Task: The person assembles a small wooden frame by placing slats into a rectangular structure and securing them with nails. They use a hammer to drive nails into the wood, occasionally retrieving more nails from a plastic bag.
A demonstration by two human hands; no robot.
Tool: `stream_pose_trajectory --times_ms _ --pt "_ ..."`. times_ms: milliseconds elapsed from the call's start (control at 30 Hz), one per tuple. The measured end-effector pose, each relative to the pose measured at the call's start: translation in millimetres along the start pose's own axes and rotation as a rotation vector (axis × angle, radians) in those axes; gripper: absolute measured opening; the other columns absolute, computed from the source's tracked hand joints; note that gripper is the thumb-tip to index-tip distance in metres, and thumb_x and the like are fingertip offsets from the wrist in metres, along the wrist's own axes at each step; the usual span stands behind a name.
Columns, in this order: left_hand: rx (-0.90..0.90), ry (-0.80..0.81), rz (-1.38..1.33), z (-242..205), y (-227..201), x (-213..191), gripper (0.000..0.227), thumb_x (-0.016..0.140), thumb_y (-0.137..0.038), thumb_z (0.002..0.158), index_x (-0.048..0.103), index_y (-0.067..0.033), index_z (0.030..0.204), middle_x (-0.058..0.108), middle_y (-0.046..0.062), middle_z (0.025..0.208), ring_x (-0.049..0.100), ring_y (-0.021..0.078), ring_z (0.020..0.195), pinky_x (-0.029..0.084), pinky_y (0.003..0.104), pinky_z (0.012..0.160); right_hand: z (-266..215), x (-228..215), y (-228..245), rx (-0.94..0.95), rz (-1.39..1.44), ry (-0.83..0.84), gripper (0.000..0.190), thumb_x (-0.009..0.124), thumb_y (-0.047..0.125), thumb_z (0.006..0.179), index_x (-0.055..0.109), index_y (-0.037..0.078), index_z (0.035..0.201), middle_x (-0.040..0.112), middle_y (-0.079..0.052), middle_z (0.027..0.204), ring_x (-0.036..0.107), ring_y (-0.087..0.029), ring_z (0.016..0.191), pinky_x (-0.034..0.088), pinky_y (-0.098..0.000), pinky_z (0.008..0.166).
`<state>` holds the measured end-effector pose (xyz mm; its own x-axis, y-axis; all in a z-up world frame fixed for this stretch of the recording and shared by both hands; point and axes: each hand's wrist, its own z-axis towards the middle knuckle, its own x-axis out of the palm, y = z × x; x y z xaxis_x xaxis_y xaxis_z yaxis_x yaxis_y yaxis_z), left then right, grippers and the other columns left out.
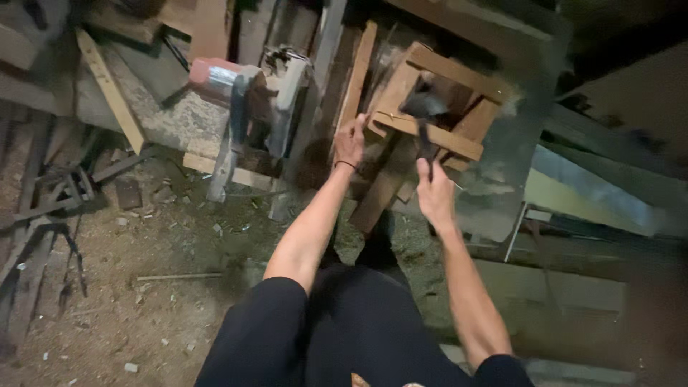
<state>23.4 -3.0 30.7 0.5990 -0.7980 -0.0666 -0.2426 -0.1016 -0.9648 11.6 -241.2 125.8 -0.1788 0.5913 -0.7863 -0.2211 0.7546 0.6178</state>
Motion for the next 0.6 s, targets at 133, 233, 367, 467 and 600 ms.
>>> stream_pose_trajectory --times_ms 133,233,367,467,600 --pt "-0.002 -0.024 0.035 -11.0 4.2 3.1 0.044 0.053 -0.038 0.102 0.077 -0.0078 0.122 0.077 0.018 0.107 0.073 0.0304 0.104 0.054 0.037 0.092 6.6 -14.8 -42.3 0.232 0.818 -0.006 0.049 0.041 0.054 0.113 0.050 0.010 0.094 0.045 0.001 0.069 0.045 -0.012 0.053 0.037 -0.0322 0.048" --pt "0.225 -0.023 0.019 -10.0 6.0 1.7 0.040 0.062 -0.027 0.094 0.074 -0.0051 0.125 0.075 0.014 0.121 0.072 0.0283 0.116 0.054 0.037 0.099 4.6 24.7 -30.3 -0.159 0.776 -0.171 0.054 0.041 0.054 0.122 0.035 0.008 0.094 0.033 -0.003 0.081 0.040 -0.018 0.071 0.038 -0.0361 0.066" --pt "0.361 0.034 0.111 -32.9 17.0 -4.1 0.060 0.082 -0.019 0.077 0.066 -0.0060 0.134 0.070 0.014 0.128 0.069 0.0291 0.119 0.056 0.039 0.101 -3.7 24.4 -4.6 0.146 0.125 0.210 0.039 0.031 0.064 0.104 0.052 0.031 0.112 0.049 0.006 0.055 0.049 -0.007 0.043 0.041 -0.0288 0.039" --pt "0.297 0.029 0.232 -40.9 31.5 -6.5 0.068 0.090 -0.023 0.074 0.065 -0.0070 0.136 0.070 0.014 0.128 0.068 0.0291 0.117 0.056 0.040 0.099 -3.7 -3.2 -3.1 0.395 0.378 0.148 0.044 0.040 0.058 0.103 0.056 0.017 0.106 0.049 0.004 0.059 0.045 -0.010 0.041 0.037 -0.0304 0.034" --pt "0.350 -0.057 0.182 -33.9 50.6 4.7 0.069 0.095 -0.027 0.074 0.067 -0.0082 0.134 0.075 0.014 0.120 0.074 0.0263 0.109 0.059 0.040 0.096 2.7 -0.8 -8.8 0.022 0.717 -0.074 0.056 0.040 0.052 0.121 0.052 0.005 0.093 0.042 0.001 0.060 0.041 -0.009 0.042 0.032 -0.0271 0.041"
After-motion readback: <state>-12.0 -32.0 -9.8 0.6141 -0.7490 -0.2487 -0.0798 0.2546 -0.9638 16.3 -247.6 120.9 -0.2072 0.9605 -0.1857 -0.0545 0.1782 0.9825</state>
